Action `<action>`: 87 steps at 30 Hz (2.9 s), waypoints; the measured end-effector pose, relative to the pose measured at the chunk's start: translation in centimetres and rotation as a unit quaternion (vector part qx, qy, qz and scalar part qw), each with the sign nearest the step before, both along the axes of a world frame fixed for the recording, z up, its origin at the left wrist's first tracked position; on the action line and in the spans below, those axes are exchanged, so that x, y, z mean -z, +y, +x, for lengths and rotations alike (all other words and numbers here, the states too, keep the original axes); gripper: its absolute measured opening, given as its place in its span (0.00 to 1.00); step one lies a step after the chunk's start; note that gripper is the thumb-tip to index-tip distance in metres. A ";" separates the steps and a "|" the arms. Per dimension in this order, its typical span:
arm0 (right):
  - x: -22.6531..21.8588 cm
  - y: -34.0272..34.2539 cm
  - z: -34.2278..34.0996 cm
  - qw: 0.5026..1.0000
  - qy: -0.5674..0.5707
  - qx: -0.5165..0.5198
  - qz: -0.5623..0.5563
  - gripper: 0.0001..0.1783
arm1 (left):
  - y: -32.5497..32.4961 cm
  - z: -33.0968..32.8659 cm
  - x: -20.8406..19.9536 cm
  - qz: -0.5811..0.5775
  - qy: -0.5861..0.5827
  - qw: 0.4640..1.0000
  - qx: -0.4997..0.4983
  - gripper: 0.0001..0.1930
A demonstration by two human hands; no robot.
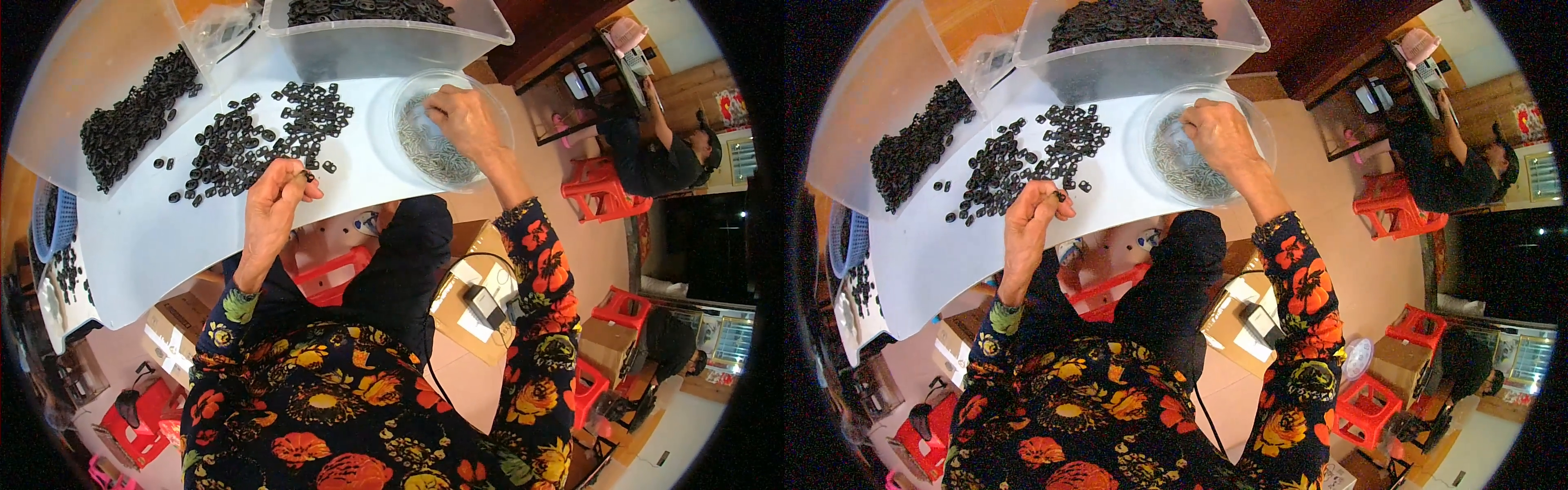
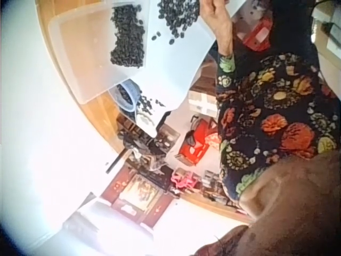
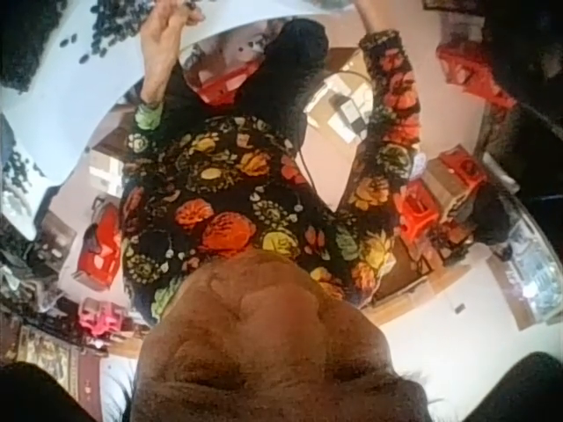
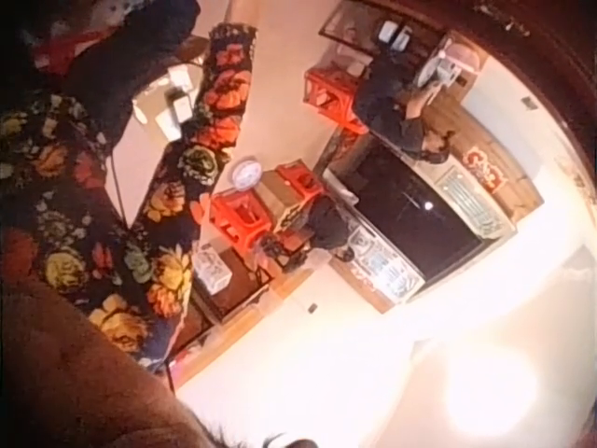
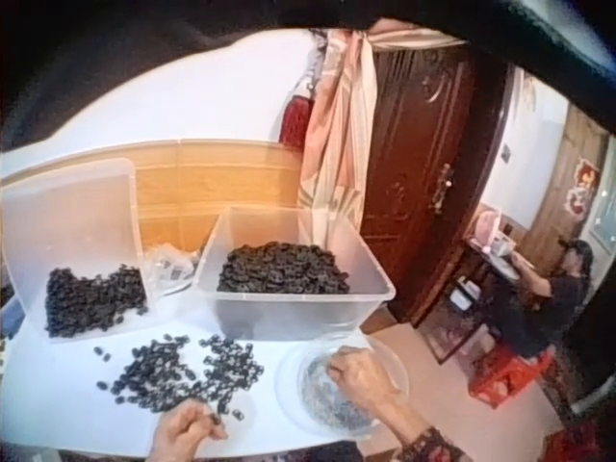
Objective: The person inserts small pins into black plastic components by hand.
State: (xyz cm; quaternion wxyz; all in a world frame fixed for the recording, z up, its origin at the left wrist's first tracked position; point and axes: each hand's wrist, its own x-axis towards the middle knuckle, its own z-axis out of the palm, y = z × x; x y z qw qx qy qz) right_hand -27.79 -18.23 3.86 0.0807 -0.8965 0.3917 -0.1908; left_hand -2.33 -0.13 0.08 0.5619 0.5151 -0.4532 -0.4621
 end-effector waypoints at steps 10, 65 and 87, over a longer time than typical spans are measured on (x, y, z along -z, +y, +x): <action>-0.5 0.8 1.7 0.994 0.086 -0.025 -0.068 0.03 | 0.1 0.0 0.3 0.009 -0.001 1.000 0.003 0.07; -1.7 0.9 1.9 0.998 0.003 0.064 0.021 0.07 | 0.1 -0.1 0.5 0.010 -0.008 1.000 0.003 0.07; 2.6 11.1 10.5 0.777 -0.432 -0.005 0.459 0.08 | 0.2 0.1 0.2 -0.014 0.019 1.000 0.018 0.03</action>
